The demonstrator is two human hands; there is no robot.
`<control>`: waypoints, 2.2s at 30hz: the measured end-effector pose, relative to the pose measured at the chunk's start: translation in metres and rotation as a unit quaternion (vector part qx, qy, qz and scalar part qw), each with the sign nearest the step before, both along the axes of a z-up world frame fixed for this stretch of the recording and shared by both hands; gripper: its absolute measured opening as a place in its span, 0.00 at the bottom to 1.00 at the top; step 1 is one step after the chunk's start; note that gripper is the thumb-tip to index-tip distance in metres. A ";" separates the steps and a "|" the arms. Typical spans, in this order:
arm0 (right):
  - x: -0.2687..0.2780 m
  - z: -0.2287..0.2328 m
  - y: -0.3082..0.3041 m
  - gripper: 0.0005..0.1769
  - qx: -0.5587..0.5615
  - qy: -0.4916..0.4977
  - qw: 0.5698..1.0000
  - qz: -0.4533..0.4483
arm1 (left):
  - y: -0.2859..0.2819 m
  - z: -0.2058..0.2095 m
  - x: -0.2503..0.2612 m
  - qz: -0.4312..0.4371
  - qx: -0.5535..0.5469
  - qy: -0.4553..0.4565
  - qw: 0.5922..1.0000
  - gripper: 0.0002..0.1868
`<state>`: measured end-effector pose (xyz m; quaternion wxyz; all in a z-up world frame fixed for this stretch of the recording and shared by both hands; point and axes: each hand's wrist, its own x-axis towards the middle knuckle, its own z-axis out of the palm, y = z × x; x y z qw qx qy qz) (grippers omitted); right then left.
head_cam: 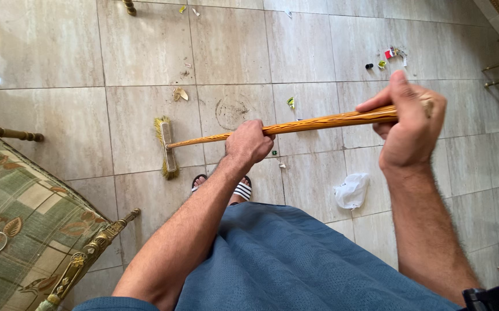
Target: The person sweeps debris across a tiled floor using a broom, pushing small scraps and dust into piles.
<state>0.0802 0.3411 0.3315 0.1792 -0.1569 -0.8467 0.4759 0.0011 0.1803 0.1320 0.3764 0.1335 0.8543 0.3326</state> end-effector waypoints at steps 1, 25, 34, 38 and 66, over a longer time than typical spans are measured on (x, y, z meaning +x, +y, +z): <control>0.000 0.002 0.003 0.30 0.003 0.025 1.000 0.002 | 0.000 0.007 0.000 -0.001 0.001 -0.001 1.000 0.20; 0.004 -0.042 -0.033 0.33 -0.077 -0.202 0.973 0.078 | -0.055 -0.092 0.018 0.095 -0.047 0.007 0.994 0.26; 0.011 -0.003 0.000 0.35 0.004 -0.052 0.999 0.010 | -0.001 -0.012 0.003 -0.039 -0.020 0.009 0.999 0.23; 0.008 -0.005 0.003 0.38 -0.037 -0.007 0.999 -0.002 | -0.009 0.002 0.005 -0.027 -0.003 0.065 0.998 0.19; -0.017 -0.047 0.081 0.30 -0.031 -0.124 0.969 0.212 | 0.050 -0.085 0.032 0.244 -0.033 0.045 0.968 0.17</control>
